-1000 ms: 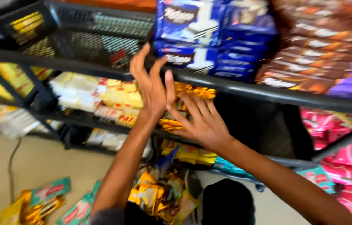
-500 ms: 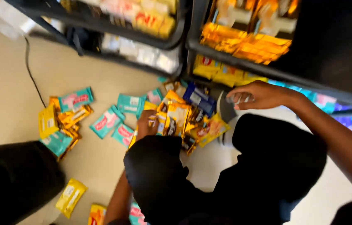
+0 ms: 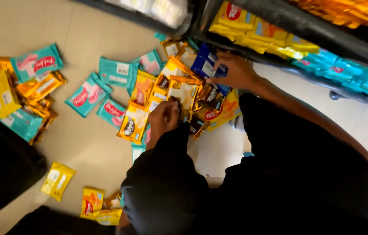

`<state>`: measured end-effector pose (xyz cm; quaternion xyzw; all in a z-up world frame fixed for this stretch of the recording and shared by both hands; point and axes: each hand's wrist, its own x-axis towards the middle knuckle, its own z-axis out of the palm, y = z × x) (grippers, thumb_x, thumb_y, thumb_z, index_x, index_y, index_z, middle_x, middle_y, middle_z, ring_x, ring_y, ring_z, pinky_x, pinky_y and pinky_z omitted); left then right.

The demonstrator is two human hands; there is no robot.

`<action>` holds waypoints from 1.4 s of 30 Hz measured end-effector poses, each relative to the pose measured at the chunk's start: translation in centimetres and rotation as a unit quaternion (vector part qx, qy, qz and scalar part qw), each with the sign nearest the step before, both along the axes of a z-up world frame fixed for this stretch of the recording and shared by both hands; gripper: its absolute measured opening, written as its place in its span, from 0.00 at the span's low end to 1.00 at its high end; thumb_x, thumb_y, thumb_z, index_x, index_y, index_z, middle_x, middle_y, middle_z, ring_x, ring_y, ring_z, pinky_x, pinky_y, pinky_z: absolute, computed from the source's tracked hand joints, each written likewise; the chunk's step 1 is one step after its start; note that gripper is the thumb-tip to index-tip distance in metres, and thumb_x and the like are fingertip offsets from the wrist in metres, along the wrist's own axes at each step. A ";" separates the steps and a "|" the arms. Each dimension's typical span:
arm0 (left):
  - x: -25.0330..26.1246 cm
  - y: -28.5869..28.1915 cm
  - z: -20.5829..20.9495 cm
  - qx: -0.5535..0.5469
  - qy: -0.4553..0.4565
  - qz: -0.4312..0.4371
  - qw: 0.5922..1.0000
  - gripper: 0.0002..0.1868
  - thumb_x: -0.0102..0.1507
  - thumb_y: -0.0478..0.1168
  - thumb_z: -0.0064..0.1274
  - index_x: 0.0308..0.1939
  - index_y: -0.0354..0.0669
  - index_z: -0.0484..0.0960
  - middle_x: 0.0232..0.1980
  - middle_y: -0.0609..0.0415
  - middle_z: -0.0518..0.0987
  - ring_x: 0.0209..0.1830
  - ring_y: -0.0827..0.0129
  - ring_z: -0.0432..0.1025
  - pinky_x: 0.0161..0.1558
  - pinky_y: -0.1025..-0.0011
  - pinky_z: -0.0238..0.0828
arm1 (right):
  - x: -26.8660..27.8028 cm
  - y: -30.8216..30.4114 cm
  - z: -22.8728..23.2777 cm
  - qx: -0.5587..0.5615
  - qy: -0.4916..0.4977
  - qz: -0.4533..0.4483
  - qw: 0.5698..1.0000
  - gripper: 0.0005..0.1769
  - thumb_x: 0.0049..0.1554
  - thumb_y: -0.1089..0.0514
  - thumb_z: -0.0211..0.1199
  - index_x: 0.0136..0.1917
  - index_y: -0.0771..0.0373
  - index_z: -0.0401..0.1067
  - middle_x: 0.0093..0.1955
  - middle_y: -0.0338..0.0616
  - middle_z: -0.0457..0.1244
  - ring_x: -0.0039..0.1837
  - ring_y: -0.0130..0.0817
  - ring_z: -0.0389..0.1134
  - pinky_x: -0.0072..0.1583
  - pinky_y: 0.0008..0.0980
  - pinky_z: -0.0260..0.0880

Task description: The person is organizing and stocking snack wafer packages from a pile on the floor onto a shelving unit.

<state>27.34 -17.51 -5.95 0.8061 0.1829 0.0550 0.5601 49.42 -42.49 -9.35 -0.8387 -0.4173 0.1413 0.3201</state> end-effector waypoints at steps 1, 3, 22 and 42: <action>-0.2 -0.1 -0.4 0.000 0.005 0.003 1.000 0.06 0.66 0.32 0.57 0.47 0.39 0.83 0.33 0.52 0.82 0.30 0.74 0.75 0.32 0.74 0.71 | -0.1 1.0 1.0 0.000 0.005 0.003 1.000 0.28 0.51 0.36 0.78 0.52 0.56 0.74 0.68 0.58 0.65 0.67 0.54 0.67 0.65 0.42 0.68; -0.1 -0.3 -1.1 -0.096 0.051 -0.081 0.991 0.09 0.65 0.31 0.56 0.49 0.39 0.82 0.36 0.55 0.83 0.33 0.75 0.79 0.35 0.76 0.75 | 0.3 3.1 3.4 -0.204 0.092 -0.042 0.974 0.37 0.50 0.32 0.76 0.53 0.65 0.69 0.61 0.54 0.66 0.65 0.51 0.68 0.62 0.46 0.68; 2.7 -1.9 1.5 -0.501 0.119 -0.149 0.844 0.35 0.63 0.33 0.60 0.72 0.40 0.62 0.63 0.48 0.77 0.54 0.64 0.77 0.44 0.65 0.80 | -3.1 -2.2 15.6 0.119 0.334 0.021 0.935 0.65 0.46 0.64 0.79 0.84 0.56 0.39 0.75 0.52 0.50 0.77 0.39 0.56 0.75 0.41 0.64; 4.9 -1.3 25.8 -0.223 -0.178 -0.103 0.953 0.26 0.67 0.29 0.52 0.70 0.35 0.72 0.52 0.52 0.80 0.49 0.71 0.75 0.48 0.69 0.79 | -9.3 -6.1 36.8 0.103 -0.159 -0.068 0.979 0.34 0.49 0.60 0.76 0.69 0.56 0.73 0.73 0.51 0.58 0.63 0.39 0.69 0.57 0.34 0.77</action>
